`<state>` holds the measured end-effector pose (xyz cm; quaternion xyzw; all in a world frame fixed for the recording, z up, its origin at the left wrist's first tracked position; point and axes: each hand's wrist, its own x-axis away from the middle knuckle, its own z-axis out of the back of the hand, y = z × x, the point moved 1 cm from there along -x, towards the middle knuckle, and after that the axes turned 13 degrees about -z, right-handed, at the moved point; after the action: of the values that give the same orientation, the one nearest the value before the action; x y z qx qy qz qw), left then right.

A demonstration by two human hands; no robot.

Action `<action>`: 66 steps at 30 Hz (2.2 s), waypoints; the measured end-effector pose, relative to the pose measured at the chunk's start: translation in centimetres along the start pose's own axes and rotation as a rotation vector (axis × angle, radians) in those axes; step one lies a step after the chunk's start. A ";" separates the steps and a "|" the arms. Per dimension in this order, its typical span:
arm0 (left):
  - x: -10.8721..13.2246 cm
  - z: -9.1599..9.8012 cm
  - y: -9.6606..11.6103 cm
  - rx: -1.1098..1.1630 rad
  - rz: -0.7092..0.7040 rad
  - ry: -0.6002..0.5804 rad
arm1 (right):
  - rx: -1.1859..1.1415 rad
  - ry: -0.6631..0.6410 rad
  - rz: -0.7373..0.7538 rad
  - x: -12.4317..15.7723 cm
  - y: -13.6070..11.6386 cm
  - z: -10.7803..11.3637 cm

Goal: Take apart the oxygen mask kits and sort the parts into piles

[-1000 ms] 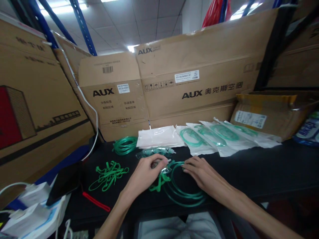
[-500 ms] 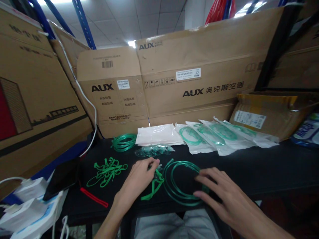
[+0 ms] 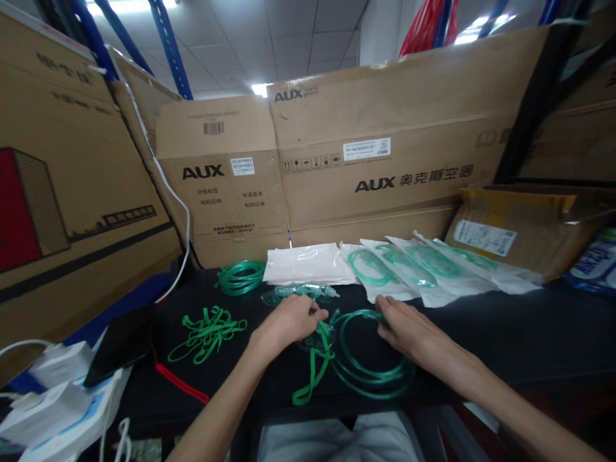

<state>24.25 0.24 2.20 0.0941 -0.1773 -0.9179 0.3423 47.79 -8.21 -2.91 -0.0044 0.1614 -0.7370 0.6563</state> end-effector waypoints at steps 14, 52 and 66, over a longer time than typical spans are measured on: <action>-4.7 -0.4 3.6 -0.145 -0.070 -0.210 | -0.169 -0.062 0.068 -0.1 1.0 -0.3; -5.1 -2.7 4.1 0.146 -0.376 0.120 | -0.424 0.246 0.125 -0.7 0.8 0.2; -6.6 2.1 4.6 0.632 -0.411 0.149 | -0.040 0.514 0.370 -4.9 1.2 4.6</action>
<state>31.26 1.94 6.26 0.2950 -0.4036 -0.8581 0.1172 50.68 -4.60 2.12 0.1987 0.3345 -0.5789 0.7166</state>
